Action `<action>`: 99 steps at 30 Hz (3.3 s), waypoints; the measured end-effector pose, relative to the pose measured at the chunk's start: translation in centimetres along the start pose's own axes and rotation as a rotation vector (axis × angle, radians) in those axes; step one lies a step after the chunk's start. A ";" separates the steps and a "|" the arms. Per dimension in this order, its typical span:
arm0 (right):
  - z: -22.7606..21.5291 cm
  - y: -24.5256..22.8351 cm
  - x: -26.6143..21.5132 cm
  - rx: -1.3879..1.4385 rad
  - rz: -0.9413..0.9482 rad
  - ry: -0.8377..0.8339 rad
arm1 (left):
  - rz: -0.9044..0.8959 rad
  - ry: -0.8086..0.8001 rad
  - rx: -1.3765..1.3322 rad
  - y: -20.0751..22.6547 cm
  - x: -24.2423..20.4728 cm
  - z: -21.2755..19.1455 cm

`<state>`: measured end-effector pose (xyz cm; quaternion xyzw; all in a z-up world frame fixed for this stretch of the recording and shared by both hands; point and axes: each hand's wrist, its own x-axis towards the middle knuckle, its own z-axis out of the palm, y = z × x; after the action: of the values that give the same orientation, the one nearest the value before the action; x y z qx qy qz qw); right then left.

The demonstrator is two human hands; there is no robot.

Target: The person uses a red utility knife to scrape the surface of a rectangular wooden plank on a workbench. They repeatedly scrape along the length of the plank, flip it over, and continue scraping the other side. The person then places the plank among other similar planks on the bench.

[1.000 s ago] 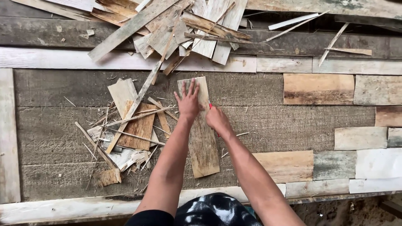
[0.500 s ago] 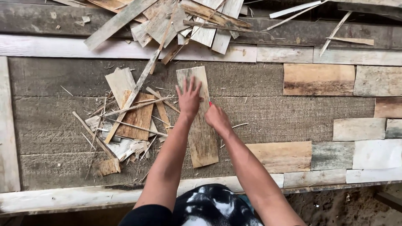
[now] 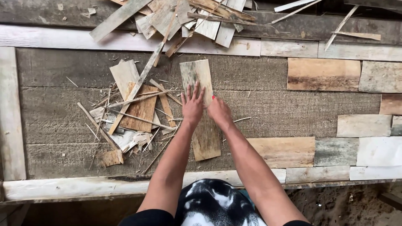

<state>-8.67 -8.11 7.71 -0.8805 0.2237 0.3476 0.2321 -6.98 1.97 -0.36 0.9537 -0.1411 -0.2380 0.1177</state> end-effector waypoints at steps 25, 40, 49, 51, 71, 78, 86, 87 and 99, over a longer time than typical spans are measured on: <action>2.3 2.3 -2.0 0.005 0.039 -0.056 | 0.015 -0.027 0.038 1.1 -5.7 2.1; 3.0 4.0 -7.0 0.020 0.018 -0.040 | -0.022 -0.061 0.024 1.7 -5.7 1.7; 5.7 5.1 -3.8 -0.004 0.040 -0.040 | -0.013 -0.084 0.024 2.2 -9.2 3.8; 6.0 5.1 -3.5 0.018 0.031 0.000 | -0.005 -0.082 0.012 2.2 -9.7 3.2; 7.2 6.9 -8.0 0.034 0.052 -0.069 | -0.020 -0.021 0.027 2.0 -9.3 5.7; 8.3 8.0 -6.3 0.035 0.068 -0.068 | -0.006 -0.044 0.029 2.5 -12.5 6.0; 8.1 7.6 -7.5 0.098 0.024 -0.047 | -0.015 -0.034 0.011 2.6 -12.7 6.3; 8.5 7.6 -7.3 0.109 0.021 -0.031 | -0.020 -0.028 0.021 2.6 -12.8 6.2; 8.0 8.2 -13.0 0.046 0.034 -0.082 | -0.019 -0.003 0.018 2.7 -12.6 6.7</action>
<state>-25.86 -7.10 9.70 -0.8560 0.2367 0.3821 0.2553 -21.52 2.49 -0.06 0.9558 -0.1343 -0.2390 0.1066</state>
